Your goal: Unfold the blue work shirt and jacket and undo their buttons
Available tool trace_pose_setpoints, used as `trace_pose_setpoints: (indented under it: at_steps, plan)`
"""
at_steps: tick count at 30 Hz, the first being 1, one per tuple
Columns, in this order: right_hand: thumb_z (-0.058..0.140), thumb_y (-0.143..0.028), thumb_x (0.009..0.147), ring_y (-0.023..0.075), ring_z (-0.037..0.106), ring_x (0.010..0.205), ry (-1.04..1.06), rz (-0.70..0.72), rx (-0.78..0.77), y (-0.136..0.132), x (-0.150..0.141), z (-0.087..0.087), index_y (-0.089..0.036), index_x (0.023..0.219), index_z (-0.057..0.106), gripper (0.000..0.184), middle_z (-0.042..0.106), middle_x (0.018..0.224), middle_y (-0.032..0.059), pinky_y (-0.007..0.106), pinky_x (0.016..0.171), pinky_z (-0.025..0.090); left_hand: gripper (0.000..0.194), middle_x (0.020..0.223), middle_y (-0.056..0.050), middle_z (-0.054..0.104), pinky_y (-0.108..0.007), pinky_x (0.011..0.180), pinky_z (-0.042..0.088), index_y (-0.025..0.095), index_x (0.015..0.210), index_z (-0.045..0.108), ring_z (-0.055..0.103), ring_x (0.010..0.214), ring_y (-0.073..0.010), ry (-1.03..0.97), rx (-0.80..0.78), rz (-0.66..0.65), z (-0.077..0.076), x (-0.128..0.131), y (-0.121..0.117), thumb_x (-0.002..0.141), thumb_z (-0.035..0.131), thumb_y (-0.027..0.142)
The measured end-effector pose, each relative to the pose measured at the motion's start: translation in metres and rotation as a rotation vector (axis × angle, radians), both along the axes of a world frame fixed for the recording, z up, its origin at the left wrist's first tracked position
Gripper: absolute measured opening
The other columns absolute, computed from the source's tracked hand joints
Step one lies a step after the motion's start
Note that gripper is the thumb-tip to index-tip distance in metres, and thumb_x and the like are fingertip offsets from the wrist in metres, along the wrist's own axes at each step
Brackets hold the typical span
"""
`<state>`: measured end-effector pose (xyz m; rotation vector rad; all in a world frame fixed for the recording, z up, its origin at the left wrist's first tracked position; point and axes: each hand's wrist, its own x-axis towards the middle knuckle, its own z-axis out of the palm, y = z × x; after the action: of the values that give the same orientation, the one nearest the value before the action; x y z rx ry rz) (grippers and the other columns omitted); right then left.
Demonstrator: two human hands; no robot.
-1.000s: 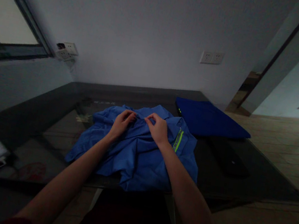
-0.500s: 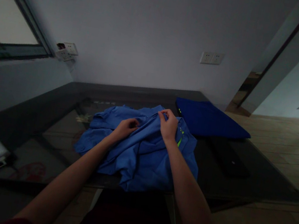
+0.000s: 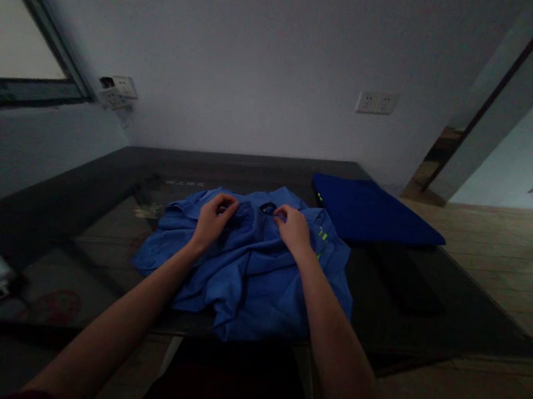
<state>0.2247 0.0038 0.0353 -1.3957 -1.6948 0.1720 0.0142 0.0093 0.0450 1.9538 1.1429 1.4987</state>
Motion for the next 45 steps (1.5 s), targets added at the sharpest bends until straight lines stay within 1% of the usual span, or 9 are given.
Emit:
trace_pose_setpoints:
  at_steps: [3,5,9,16,23,28,31,34,45]
  plan:
    - [0.057,-0.016,0.08,0.022,0.057,0.085,-0.016,-0.004,0.19,-0.01,-0.012,0.009,-0.019,0.091,0.065,0.015,0.065,0.086,0.0067,0.037,0.082,0.042,0.011,0.082,-0.002,0.066,-0.024,0.069,0.046,0.017,0.083,0.062,0.061,0.077,-0.0142,0.065,-0.046,-0.081,-0.005,0.003,0.0,0.083,0.058,0.027]
    - [0.055,-0.022,0.083,0.0209,0.057,0.086,0.012,0.097,0.233,-0.016,-0.02,0.014,-0.019,0.091,0.064,0.012,0.064,0.088,0.0069,0.035,0.083,0.042,0.013,0.082,-0.002,0.067,-0.024,0.069,0.047,0.017,0.083,0.064,0.061,0.076,-0.0145,0.097,-0.074,-0.128,-0.007,0.005,-0.001,0.083,0.057,0.028]
    - [0.06,-0.031,0.082,0.0182,0.059,0.08,0.069,0.293,0.106,-0.019,-0.03,0.013,-0.018,0.085,0.062,0.013,0.065,0.083,0.0038,0.03,0.075,0.044,0.016,0.085,-0.003,0.068,-0.025,0.07,0.048,0.016,0.084,0.065,0.062,0.08,-0.0158,0.092,-0.112,-0.167,-0.006,0.007,-0.003,0.084,0.056,0.029]
    - [0.064,-0.031,0.078,0.0144,0.055,0.065,0.101,0.347,-0.029,-0.016,-0.029,0.008,-0.017,0.08,0.064,0.014,0.064,0.071,0.0009,0.026,0.061,0.04,0.015,0.086,-0.003,0.067,-0.025,0.071,0.047,0.018,0.083,0.063,0.061,0.08,-0.016,0.058,-0.098,-0.174,-0.005,0.009,-0.006,0.082,0.056,0.031]
    - [0.067,-0.034,0.072,0.0172,0.062,0.069,0.303,0.372,-0.093,-0.015,-0.032,0.006,-0.016,0.076,0.066,0.018,0.069,0.074,0.0028,0.028,0.066,0.047,0.016,0.075,0.001,0.061,-0.022,0.063,0.045,0.018,0.09,0.055,0.058,0.069,-0.012,-0.074,-0.143,-0.177,-0.009,0.01,-0.002,0.079,0.061,0.029]
    - [0.07,-0.031,0.068,0.0199,0.065,0.07,0.39,0.271,-0.101,-0.007,-0.031,-0.002,-0.016,0.077,0.067,0.018,0.07,0.075,0.0047,0.031,0.068,0.05,0.011,0.089,-0.002,0.062,-0.023,0.068,0.048,0.018,0.091,0.054,0.059,0.077,-0.0121,-0.04,-0.087,-0.211,-0.011,0.012,-0.003,0.081,0.056,0.021]
    - [0.07,-0.032,0.068,0.0209,0.065,0.069,0.377,0.202,-0.081,-0.004,-0.029,-0.006,-0.016,0.08,0.068,0.02,0.07,0.074,0.0049,0.033,0.067,0.05,0.01,0.093,-0.004,0.062,-0.025,0.072,0.05,0.018,0.09,0.057,0.06,0.082,-0.0139,0.028,-0.075,-0.18,-0.01,0.012,-0.006,0.08,0.054,0.018]
    - [0.069,-0.032,0.07,0.021,0.065,0.069,0.362,0.221,-0.065,-0.003,-0.029,-0.007,-0.015,0.081,0.069,0.02,0.07,0.074,0.0054,0.034,0.067,0.051,0.011,0.094,-0.005,0.062,-0.027,0.073,0.05,0.018,0.09,0.059,0.059,0.083,-0.0148,0.061,-0.06,-0.143,-0.01,0.013,-0.007,0.08,0.058,0.022]
    - [0.066,-0.029,0.072,0.0202,0.063,0.07,0.319,0.193,-0.008,-0.011,-0.036,-0.003,-0.016,0.08,0.07,0.016,0.07,0.074,0.0052,0.032,0.068,0.048,0.015,0.079,-0.002,0.062,-0.023,0.062,0.048,0.017,0.078,0.059,0.059,0.071,-0.0136,0.068,-0.112,-0.126,-0.019,0.015,-0.005,0.081,0.058,0.031]
